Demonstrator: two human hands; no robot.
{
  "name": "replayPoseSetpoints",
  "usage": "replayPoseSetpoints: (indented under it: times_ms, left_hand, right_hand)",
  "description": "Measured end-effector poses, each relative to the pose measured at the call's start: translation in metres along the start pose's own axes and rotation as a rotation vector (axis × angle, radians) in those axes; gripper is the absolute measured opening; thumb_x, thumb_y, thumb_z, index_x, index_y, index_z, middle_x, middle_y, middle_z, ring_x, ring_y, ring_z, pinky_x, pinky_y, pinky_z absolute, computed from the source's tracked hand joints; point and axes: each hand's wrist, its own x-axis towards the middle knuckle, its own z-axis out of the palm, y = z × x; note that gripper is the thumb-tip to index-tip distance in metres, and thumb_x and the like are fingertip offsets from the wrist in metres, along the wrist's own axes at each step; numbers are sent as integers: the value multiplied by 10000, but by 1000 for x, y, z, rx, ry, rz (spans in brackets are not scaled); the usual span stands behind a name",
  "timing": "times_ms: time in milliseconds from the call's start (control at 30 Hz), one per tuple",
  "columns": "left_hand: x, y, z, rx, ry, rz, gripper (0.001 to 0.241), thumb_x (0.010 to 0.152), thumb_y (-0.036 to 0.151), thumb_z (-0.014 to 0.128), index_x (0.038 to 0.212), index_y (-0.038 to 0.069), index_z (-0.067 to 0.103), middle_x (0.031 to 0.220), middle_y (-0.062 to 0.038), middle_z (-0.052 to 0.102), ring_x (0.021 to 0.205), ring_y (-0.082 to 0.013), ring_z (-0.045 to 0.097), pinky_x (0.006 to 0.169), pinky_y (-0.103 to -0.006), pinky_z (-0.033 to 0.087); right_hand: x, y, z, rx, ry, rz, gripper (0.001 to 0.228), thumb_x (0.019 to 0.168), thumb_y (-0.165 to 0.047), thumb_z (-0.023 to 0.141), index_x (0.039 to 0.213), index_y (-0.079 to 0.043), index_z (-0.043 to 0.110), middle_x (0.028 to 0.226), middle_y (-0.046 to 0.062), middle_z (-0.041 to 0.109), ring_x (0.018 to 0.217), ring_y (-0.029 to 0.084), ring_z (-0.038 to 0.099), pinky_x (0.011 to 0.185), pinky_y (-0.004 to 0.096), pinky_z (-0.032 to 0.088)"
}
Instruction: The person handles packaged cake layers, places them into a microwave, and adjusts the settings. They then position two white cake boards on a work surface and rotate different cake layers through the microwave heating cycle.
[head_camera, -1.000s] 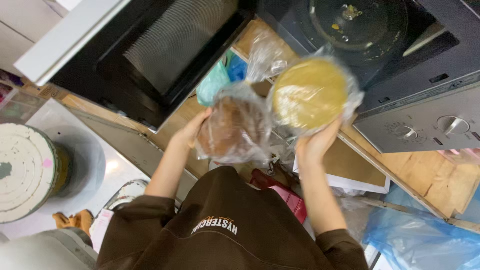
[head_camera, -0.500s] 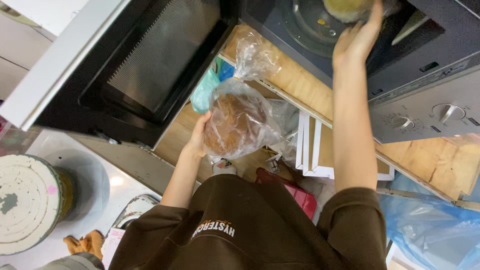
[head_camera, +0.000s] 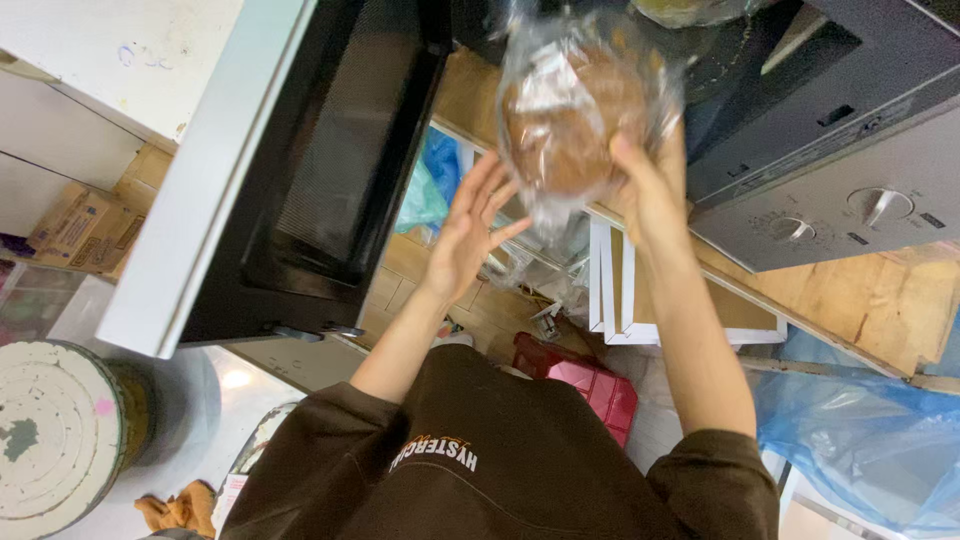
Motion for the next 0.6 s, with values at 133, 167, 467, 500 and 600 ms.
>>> replayPoseSetpoints:
  times_ms: [133, 167, 467, 500, 600]
  left_hand:
    - [-16, -63, -47, 65, -1, -214, 636, 1072, 478, 519, 1532, 42, 466, 1479, -194, 584, 1364, -311, 559, 1169, -495, 466]
    - [-30, -78, -63, 40, 104, -272, 613, 1055, 474, 520, 1497, 52, 480, 1434, -177, 609, 1322, -299, 579, 1125, -461, 469]
    - [-84, -93, -178, -110, 520, -189, 453, 1079, 357, 517, 1424, 65, 502, 1315, -144, 622, 1171, -258, 592, 1003, -386, 492]
    - [-86, -81, -171, -78, 481, -207, 452, 1075, 345, 524, 1427, 63, 501, 1312, -141, 623, 1176, -254, 594, 1011, -384, 490]
    - [-94, -42, -134, 94, 265, -259, 451, 1065, 308, 542, 1434, 54, 498, 1306, -133, 627, 1189, -241, 599, 1035, -379, 481]
  right_hand:
    - [62, 12, -34, -306, -39, -395, 879, 985, -52, 911, 1617, -74, 300, 1602, 152, 459, 1475, 292, 446, 1272, 388, 360]
    - [84, 20, -43, -285, -12, -475, 925, 981, -31, 939, 1619, -70, 270, 1617, 144, 429, 1511, 286, 417, 1298, 397, 341]
    - [152, 56, -66, -471, 338, -643, 597, 1044, -103, 856, 1482, 13, 468, 1468, 194, 483, 1378, 302, 432, 1215, 396, 320]
    - [126, 49, -51, -820, 419, -739, 669, 1063, -166, 855, 1559, -24, 429, 1590, 150, 427, 1520, 286, 381, 1303, 386, 262]
    - [39, 25, -11, -880, 319, -826, 656, 1115, -155, 822, 1557, 4, 364, 1644, 228, 243, 1563, 370, 212, 1317, 440, 154]
